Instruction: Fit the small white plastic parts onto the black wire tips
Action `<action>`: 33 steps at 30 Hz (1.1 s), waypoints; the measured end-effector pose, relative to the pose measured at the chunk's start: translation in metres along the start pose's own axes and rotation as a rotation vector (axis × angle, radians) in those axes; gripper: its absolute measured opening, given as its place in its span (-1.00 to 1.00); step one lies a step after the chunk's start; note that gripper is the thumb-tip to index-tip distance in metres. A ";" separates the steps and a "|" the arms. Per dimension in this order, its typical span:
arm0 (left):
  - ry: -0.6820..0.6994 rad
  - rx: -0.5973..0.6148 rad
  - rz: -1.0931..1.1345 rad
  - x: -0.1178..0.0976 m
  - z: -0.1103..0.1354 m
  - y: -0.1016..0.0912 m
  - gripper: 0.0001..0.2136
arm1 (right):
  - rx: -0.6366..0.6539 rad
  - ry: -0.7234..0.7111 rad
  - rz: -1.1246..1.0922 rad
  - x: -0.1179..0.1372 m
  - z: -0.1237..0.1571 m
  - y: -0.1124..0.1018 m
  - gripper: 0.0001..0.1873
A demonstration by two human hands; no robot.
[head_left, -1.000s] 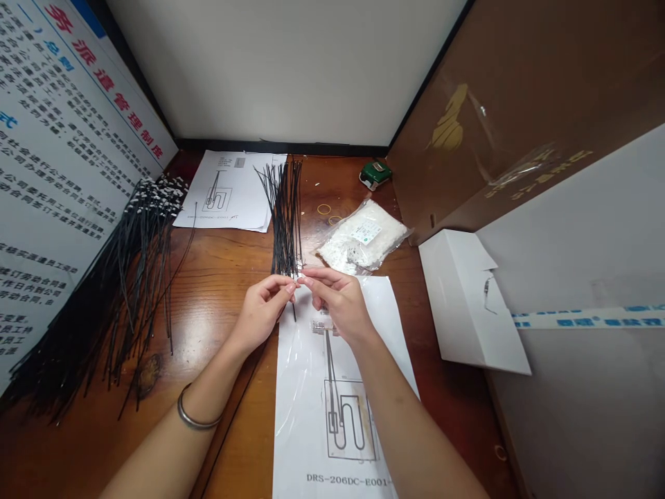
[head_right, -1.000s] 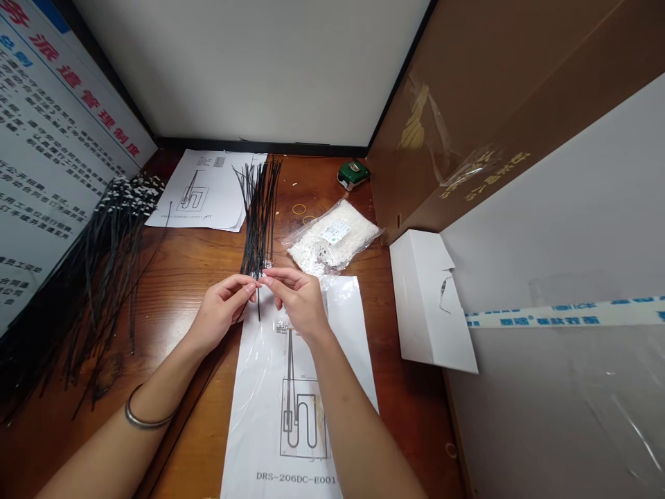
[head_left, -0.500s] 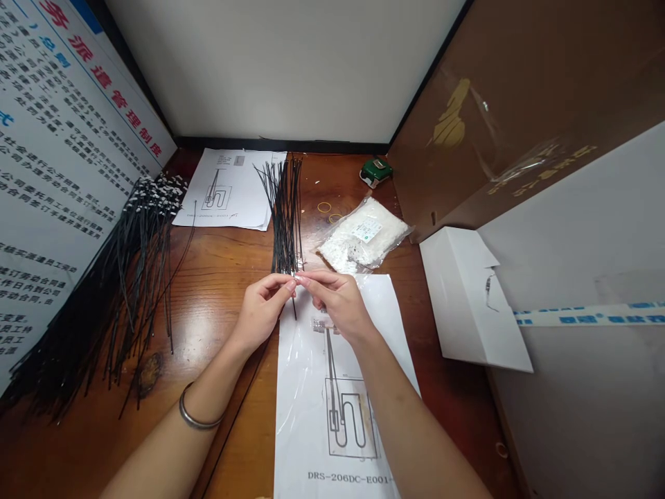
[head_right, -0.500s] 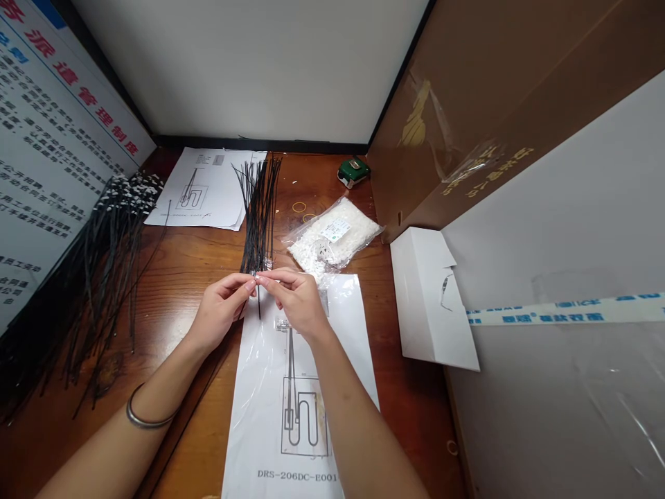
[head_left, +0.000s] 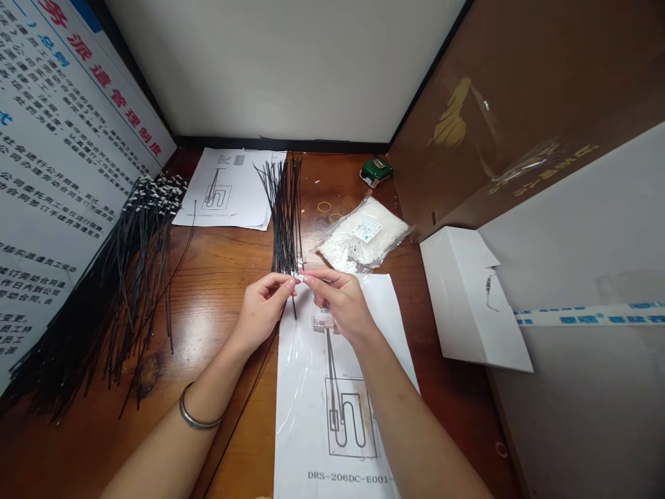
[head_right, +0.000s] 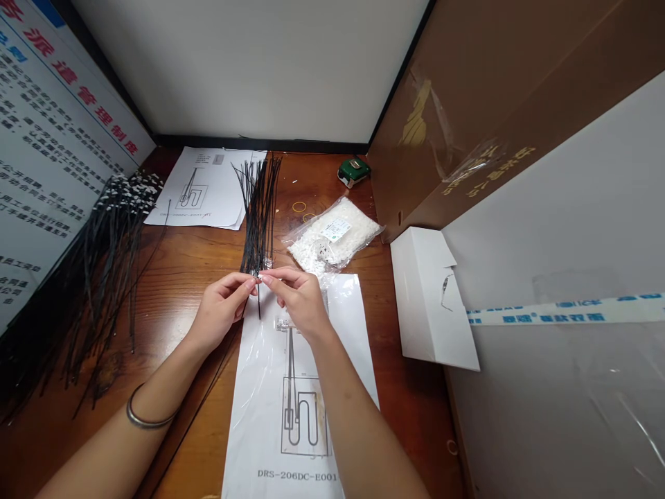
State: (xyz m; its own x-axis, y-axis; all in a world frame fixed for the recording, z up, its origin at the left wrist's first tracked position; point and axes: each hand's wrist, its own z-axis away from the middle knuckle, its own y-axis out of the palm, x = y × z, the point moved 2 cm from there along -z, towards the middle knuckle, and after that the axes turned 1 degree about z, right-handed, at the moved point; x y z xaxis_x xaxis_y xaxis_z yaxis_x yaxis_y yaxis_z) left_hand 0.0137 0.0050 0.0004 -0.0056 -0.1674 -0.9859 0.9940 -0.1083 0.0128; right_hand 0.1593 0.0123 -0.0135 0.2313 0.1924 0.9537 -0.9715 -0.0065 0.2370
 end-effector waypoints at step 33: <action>0.019 -0.040 -0.017 0.000 0.003 0.001 -0.79 | 0.011 -0.013 0.052 0.000 0.002 0.003 -0.82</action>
State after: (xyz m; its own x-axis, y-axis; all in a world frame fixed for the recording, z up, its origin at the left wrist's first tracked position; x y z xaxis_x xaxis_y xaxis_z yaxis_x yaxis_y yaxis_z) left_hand 0.0148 0.0023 0.0010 -0.0207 -0.1471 -0.9889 0.9974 -0.0714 -0.0103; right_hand 0.1564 0.0099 -0.0126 0.1812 0.1788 0.9671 -0.9816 -0.0270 0.1889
